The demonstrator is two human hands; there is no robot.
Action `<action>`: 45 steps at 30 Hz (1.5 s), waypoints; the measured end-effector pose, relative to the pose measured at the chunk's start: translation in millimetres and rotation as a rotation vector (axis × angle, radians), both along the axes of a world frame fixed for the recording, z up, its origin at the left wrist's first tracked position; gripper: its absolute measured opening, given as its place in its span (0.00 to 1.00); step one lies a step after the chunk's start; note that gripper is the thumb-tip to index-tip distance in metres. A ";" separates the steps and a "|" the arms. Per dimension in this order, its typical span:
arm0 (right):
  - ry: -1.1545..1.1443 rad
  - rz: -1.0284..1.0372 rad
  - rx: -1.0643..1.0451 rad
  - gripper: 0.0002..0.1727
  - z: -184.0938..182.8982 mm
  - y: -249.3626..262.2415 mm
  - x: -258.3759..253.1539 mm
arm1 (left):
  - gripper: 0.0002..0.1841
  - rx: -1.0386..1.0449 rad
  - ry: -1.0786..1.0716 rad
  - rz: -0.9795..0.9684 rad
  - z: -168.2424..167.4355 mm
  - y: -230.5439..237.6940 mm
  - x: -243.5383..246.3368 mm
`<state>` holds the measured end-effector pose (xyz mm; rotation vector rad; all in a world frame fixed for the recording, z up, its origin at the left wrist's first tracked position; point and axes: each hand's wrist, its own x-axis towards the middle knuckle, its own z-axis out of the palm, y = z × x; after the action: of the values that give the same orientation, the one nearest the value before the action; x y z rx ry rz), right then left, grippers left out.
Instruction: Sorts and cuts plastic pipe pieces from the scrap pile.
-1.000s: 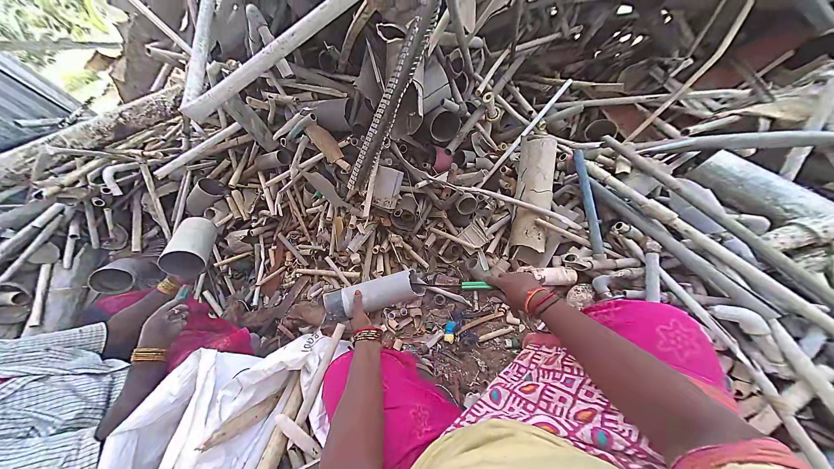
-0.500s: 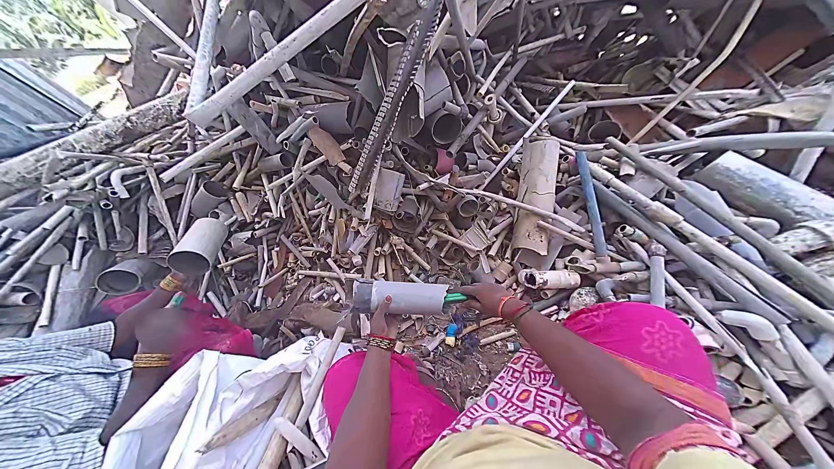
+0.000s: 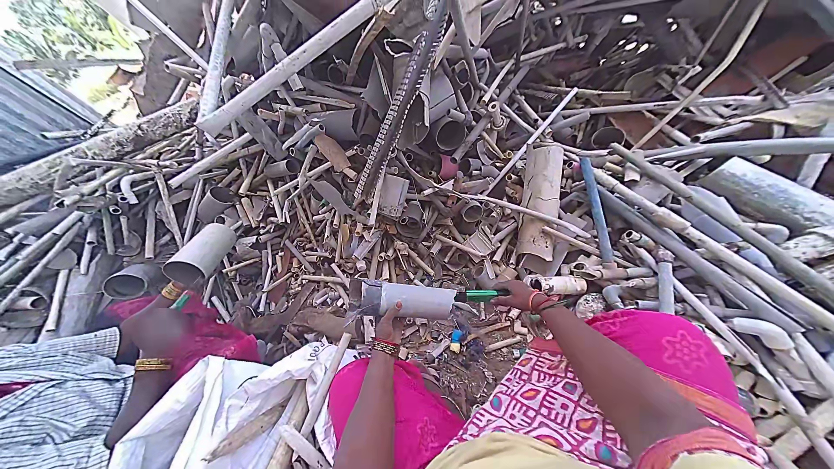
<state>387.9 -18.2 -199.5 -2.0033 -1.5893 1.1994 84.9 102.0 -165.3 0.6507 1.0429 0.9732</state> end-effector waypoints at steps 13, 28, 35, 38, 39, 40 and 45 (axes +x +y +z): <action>-0.607 -0.242 -0.272 0.24 139.3 -52.2 19.9 | 0.39 0.349 0.689 -0.142 -13.8 38.5 4.3; -0.077 -0.338 -0.035 0.26 164.7 -44.1 -77.3 | 0.53 0.651 1.294 -0.391 -14.4 2.0 15.5; 0.148 -0.415 0.174 0.19 83.2 -37.1 -83.5 | 0.47 0.653 1.357 -0.754 -10.2 -8.7 25.0; -0.072 -0.204 0.192 0.23 88.3 -41.1 -75.5 | 0.33 0.327 0.570 -0.446 -14.3 -1.9 25.3; -0.142 -0.136 0.189 0.24 90.3 -43.5 -74.6 | 0.28 0.123 0.299 -0.302 -11.2 -2.2 26.9; -0.193 -0.087 0.213 0.25 89.5 -46.3 -74.3 | 0.24 -0.052 0.125 -0.165 -2.4 -2.7 28.4; -0.512 0.162 0.768 0.17 65.5 -57.0 -79.5 | 0.43 -0.338 0.051 -0.028 9.2 9.5 26.4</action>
<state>308.4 -75.1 -134.1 -1.7235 -2.0485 0.0228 111.3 111.5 -156.1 0.4107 1.2063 0.7357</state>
